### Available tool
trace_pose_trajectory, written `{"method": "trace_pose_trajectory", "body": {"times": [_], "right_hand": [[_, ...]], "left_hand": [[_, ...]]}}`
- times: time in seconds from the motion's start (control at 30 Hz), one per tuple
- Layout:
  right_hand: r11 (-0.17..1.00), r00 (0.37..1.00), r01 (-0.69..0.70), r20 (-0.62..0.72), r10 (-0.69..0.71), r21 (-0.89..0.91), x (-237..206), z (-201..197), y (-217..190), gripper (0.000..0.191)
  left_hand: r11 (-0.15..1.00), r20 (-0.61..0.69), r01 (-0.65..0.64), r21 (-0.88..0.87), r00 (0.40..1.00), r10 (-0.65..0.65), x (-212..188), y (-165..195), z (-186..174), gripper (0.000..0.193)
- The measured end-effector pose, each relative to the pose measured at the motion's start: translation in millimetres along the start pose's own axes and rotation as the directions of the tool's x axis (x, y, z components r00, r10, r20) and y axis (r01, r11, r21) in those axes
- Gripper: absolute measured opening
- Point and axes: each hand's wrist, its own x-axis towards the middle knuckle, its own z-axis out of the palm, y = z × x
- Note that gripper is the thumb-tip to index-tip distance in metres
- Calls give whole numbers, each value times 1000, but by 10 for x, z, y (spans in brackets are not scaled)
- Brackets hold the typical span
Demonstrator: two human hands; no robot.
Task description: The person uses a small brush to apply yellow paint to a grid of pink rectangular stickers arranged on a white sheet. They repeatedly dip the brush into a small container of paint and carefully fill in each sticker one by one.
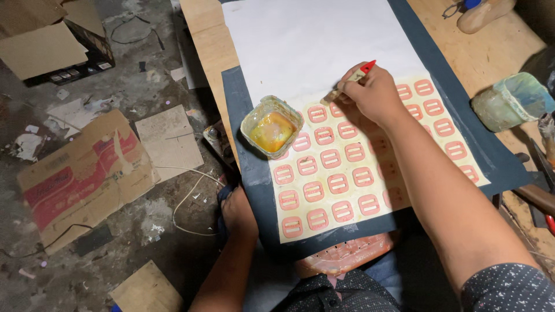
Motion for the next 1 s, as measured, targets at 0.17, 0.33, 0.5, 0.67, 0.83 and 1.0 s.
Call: {"method": "trace_pose_trajectory", "body": {"times": [0.17, 0.33, 0.5, 0.67, 0.83, 1.0], "right_hand": [[926, 999, 47, 40, -35, -376, 125, -258, -98, 11], [823, 998, -35, 28, 61, -567, 209, -301, -251, 18], [915, 997, -26, 50, 51, -403, 186, -121, -212, 15], [888, 997, -59, -74, 29, -456, 60, -168, -169, 20], [855, 982, -174, -153, 113, -489, -119, -277, -177, 22], [892, 992, -115, -103, 77, -437, -280, -336, -125, 21]], "left_hand": [[1000, 10, -1, -4, 1000, 1, 7, 7, -16, 32], [1000, 17, -5, -7, 1000, 5, 10, 5, -15, 33], [1000, 24, -3, -9, 1000, 3, 9, 2, -2, 34], [1000, 27, 7, -2, 1000, -7, 11, -2, 8, 34], [1000, 33, 22, 9, 999, -23, 9, -8, 21, 35], [999, 30, 38, 14, 999, -39, 10, -10, 31, 36]]}}
